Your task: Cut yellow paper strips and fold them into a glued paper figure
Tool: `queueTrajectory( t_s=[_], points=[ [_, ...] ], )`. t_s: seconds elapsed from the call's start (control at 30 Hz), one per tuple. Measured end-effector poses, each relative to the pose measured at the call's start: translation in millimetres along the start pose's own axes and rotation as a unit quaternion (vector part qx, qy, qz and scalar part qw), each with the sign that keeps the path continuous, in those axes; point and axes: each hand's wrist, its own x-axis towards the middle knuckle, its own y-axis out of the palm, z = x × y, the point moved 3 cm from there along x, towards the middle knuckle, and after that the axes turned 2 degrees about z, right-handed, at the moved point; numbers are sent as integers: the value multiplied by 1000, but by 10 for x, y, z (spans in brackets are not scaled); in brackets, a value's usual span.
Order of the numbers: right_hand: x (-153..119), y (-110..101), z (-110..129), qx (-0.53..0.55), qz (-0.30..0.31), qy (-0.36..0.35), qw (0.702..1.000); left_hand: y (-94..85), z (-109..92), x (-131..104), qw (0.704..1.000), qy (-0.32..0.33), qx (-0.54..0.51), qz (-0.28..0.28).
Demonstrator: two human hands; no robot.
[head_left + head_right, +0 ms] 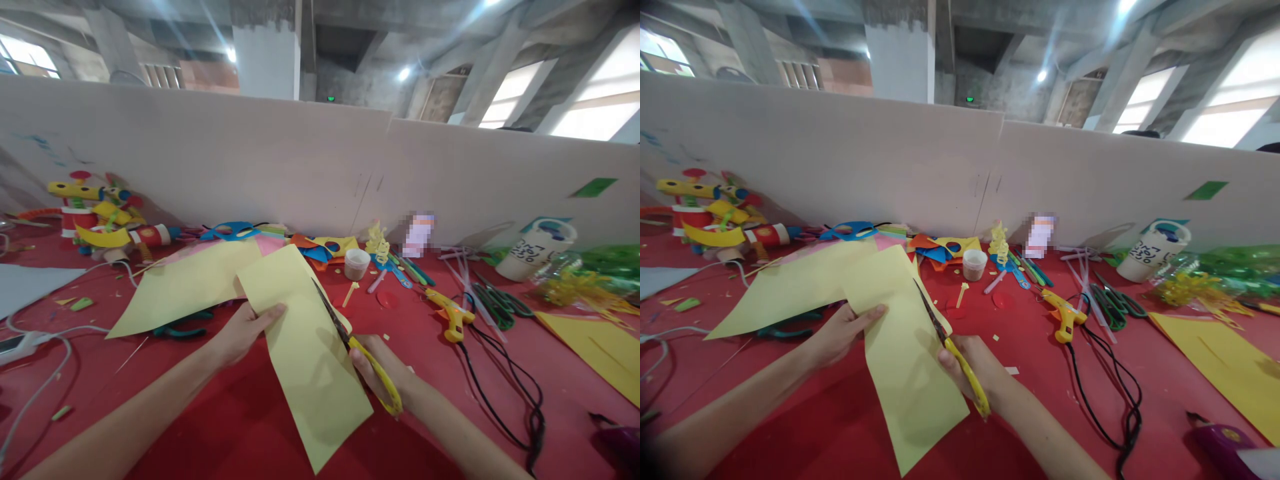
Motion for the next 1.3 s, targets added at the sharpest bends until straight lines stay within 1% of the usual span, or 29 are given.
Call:
queueTrajectory(
  t_s=[0.13,0.27,0.5,0.6,0.67,0.73,0.9,1.07,1.17,1.3],
  points=[
    [4,22,-59,13,-16,5,1000,6,-12,-2,1000,-1,-4,1],
    [7,29,-63,8,-18,-3,1000,12,-11,-1,1000,-4,-1,-1],
    [-1,53,-95,17,-21,8,1000,15,-24,-14,1000,-6,-21,-7],
    [7,38,-102,-8,-30,14,999,-6,-46,-12,998,-10,-49,-34],
    [15,29,-80,-23,-22,6,999,-18,-57,-4,997,-2,-55,-57],
    [20,21,-43,-30,-9,-8,999,-18,-59,7,997,9,-44,-63],
    [10,-30,56,-53,-5,-25,998,4,-20,13,999,13,-20,-34],
    [-3,-59,122,-46,-3,-23,999,22,-16,-7,1000,21,13,-14],
    [-2,-25,91,-26,-4,-21,999,20,-21,-12,999,23,19,-18],
    [-3,38,-7,7,-8,4,1000,19,-16,-7,1000,18,12,-10]
  ],
)
